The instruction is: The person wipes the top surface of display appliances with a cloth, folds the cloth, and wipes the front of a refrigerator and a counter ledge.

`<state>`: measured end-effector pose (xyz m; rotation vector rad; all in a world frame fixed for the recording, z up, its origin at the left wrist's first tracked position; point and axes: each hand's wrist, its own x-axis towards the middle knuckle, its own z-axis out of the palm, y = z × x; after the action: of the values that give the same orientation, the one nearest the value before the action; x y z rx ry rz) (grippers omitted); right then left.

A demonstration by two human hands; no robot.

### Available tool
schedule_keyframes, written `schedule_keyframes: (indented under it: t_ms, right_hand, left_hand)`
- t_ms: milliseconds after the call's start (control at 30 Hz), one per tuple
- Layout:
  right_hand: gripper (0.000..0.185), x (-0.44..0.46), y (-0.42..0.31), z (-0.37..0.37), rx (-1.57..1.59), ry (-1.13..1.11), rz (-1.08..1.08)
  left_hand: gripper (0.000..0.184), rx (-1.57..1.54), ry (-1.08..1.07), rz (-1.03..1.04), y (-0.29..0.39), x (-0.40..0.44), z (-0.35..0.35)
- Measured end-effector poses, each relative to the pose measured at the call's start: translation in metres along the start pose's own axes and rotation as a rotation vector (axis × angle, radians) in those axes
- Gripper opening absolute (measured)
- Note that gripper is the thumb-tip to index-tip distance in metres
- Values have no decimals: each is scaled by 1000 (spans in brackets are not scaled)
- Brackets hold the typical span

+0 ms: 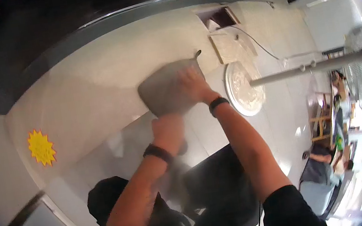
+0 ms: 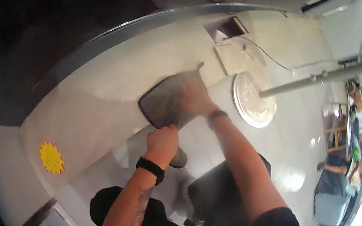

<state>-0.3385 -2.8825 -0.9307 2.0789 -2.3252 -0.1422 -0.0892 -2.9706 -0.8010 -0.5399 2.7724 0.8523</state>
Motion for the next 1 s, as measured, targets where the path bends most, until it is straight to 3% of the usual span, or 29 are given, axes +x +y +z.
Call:
schedule_keyframes:
  t_ms: [33, 100, 133, 200, 233, 300, 400, 500, 567, 633, 700, 867, 933, 1000]
  right_hand:
    - [69, -9, 12, 2, -113, 20, -21]
    - [75, -12, 12, 24, -42, 31, 185]
    - [75, 3, -1, 50, 144, 28, 413]
    - [76, 35, -60, 24, 145, 42, 253]
    - [76, 44, -86, -12, 275, -117, 91]
    - [79, 57, -143, -17, -46, 276, -177]
    - [78, 74, -151, -51, 305, -62, -310]
    - [84, 77, -118, -66, 238, -269, -381]
    - [84, 74, -103, -62, 278, -284, -359]
    - [83, 70, -92, -50, 242, -273, -346]
    - [80, 67, -80, -65, 331, -357, -243]
    - [78, 62, -53, -45, 466, -332, -197]
    - [72, 86, -35, -58, 444, -586, -322]
    - [56, 94, -37, -75, 575, -645, -151]
  left_hand:
    - [16, 19, 1, 19, 5, 3, 2]
    - [16, 50, 13, 45, 14, 5, 11]
    - [16, 44, -37, 32, 17, 3, 10]
    - [17, 21, -135, 1, 15, 0, 9]
    - [17, 61, -162, 33, 8, -2, 17]
    - [17, 141, -209, 83, -12, -1, 34]
    - [16, 148, -226, 105, -30, -1, 28]
    - [16, 101, -295, 4, -24, 4, -9]
    - [21, 98, -240, 84, -42, 4, -36]
    - [27, 249, -239, 75, -46, -1, -85]
    - [28, 442, -379, 53, -56, 13, -111]
    - [28, 7, -251, 71, -44, 13, -101]
    - [27, -212, -159, 41, -37, 10, -96]
    - [25, -464, -68, -7, -40, 10, -103]
